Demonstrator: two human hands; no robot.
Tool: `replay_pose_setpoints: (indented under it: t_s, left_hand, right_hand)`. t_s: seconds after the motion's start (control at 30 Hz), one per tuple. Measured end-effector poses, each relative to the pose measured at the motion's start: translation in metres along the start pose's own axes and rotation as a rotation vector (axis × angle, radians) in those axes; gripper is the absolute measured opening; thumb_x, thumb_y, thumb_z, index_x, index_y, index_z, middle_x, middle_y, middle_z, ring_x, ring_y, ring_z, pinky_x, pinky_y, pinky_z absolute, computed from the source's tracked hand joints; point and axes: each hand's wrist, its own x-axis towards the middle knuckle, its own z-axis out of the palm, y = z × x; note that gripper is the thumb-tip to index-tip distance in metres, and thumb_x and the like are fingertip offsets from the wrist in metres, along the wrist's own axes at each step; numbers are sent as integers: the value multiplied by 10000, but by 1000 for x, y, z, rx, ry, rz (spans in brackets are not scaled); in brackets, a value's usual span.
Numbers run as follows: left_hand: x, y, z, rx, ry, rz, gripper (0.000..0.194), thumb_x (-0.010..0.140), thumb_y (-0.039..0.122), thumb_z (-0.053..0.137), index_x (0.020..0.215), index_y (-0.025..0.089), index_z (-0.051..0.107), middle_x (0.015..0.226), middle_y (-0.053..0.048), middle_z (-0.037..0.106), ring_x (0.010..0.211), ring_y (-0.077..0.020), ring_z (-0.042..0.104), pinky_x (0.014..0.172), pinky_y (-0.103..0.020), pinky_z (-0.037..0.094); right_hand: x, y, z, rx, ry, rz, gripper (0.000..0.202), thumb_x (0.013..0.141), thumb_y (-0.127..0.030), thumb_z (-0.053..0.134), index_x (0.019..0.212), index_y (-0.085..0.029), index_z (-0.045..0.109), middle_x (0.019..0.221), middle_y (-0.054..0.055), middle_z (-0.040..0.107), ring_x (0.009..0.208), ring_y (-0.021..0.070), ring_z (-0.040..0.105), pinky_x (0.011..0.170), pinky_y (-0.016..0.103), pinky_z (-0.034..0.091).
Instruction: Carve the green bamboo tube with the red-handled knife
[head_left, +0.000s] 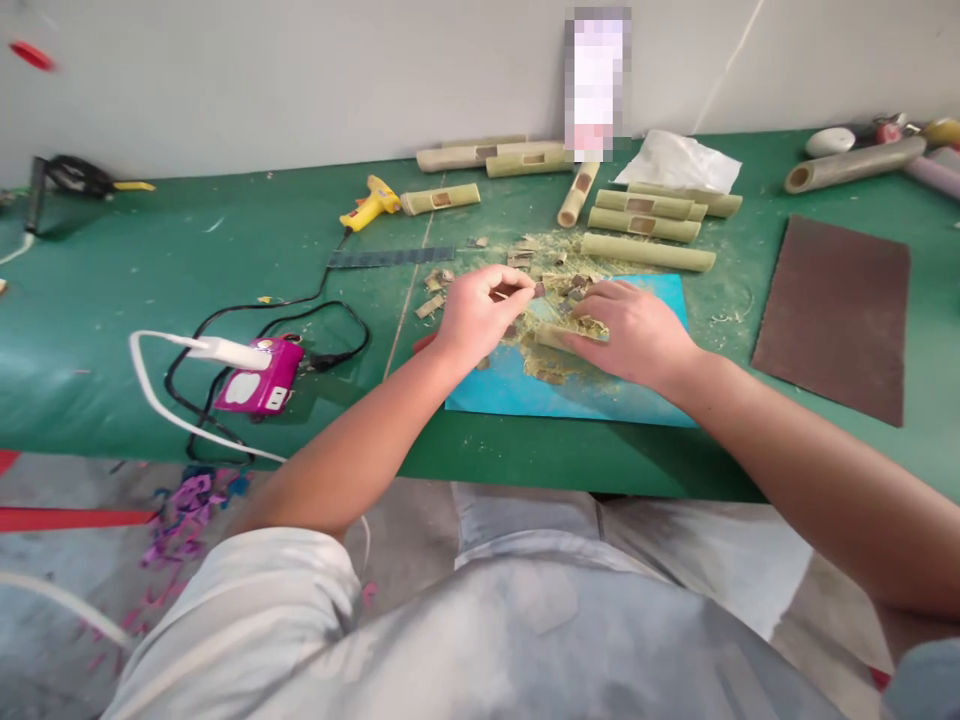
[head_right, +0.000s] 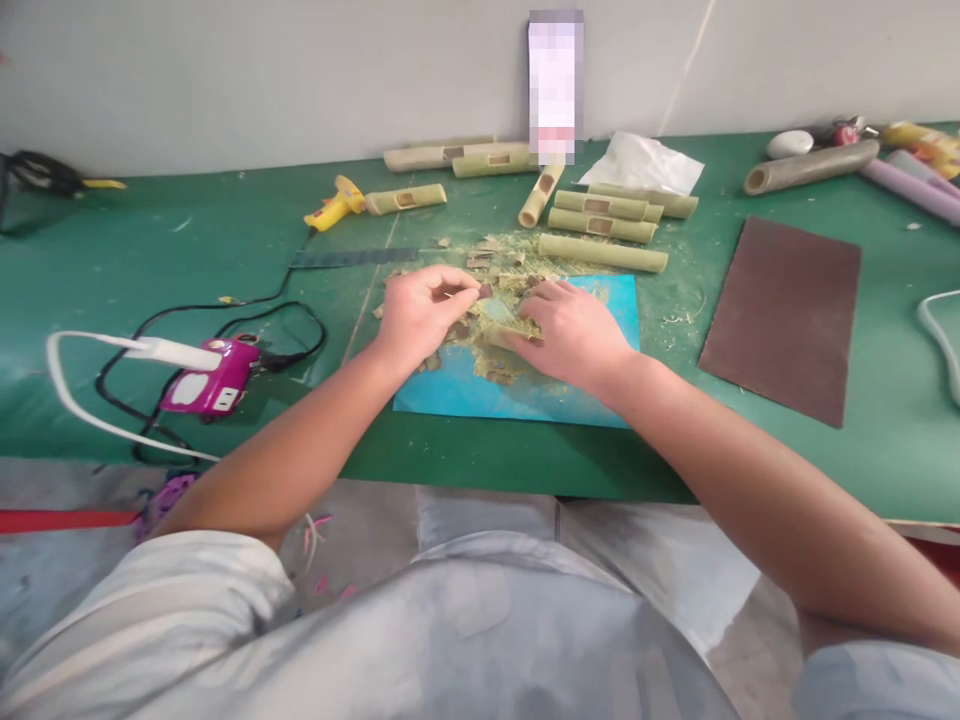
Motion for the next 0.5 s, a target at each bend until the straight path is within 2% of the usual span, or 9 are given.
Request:
replay_pose_setpoints:
  t_s: [0.23,0.5]
  left_hand:
    - [1,-1,-1,-160,-12,-177,121,742,234,735,834,158,753,705,-7,710,592,-99,581,551,-218,442]
    - [-1,-3,-2,-212,-35,-160,104,726,232,742,775,165,679,687,3,689,609,-116,635,580,-231,508]
  right_hand:
    - [-4,4,0,22,35,-21,330,929,-442,611,962,-137,731,986,134,708,937,266,655,832,390,495]
    - [-10,5,-1,6,-5,-69,299,921,-385,619,1000,-117,727,1015,142,710,953,284,660,822,406,510]
